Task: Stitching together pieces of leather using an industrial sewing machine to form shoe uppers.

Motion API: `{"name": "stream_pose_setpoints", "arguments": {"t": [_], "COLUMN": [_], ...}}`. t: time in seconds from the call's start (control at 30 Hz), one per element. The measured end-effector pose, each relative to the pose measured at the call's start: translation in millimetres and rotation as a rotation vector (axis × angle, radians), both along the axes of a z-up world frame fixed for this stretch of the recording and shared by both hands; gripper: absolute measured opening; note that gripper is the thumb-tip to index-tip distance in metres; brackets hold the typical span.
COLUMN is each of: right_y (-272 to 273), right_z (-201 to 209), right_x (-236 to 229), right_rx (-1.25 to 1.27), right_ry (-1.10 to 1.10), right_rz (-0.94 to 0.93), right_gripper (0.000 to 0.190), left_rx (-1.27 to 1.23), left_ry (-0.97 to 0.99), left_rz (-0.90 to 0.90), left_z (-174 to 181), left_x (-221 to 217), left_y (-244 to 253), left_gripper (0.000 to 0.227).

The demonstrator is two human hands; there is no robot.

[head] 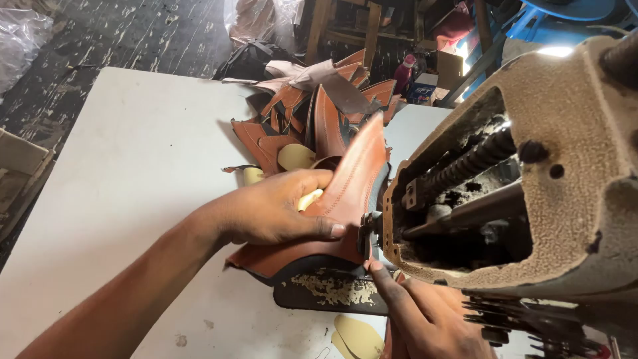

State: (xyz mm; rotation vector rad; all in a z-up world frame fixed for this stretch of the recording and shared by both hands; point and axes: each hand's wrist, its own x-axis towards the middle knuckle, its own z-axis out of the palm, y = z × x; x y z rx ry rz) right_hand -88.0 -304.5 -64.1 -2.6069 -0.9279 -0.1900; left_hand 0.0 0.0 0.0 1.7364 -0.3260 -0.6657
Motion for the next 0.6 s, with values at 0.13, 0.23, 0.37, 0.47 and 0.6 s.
{"name": "stream_pose_setpoints", "arguments": {"t": [0.13,0.23,0.37,0.47,0.6], "right_y": [0.1,-0.6,-3.3,-1.2,2.2], "right_z": [-3.2,-7.7,-12.5,-11.7,2.9], "right_x": [2.0,0.8,-2.9,-6.5,-15.2], "right_rx": [-0.09,-0.098,-0.113,-0.115,0.117], "right_ry": [-0.046,-0.101,-0.188,-0.252,-0.02], "right_rz": [0.004,0.015,0.031,0.043,-0.013], "right_gripper": [0.048,0.046,0.045,0.044,0.046], "left_rx": [-0.051,-0.137,-0.267,-0.149,-0.461], "left_ry": [-0.104,-0.167,-0.129,-0.124,-0.084], "left_rz": [0.022,0.12,0.391,0.62,0.85], "left_z": [-17.1,-24.3,-31.5,-43.9,-54.8], "left_x": [-12.0,-33.1,-71.6,-95.5,-114.8], "left_y": [4.2,-1.7,-24.6,-50.0,-98.9], "left_gripper": [0.056,0.059,0.058,0.053,0.058]}}
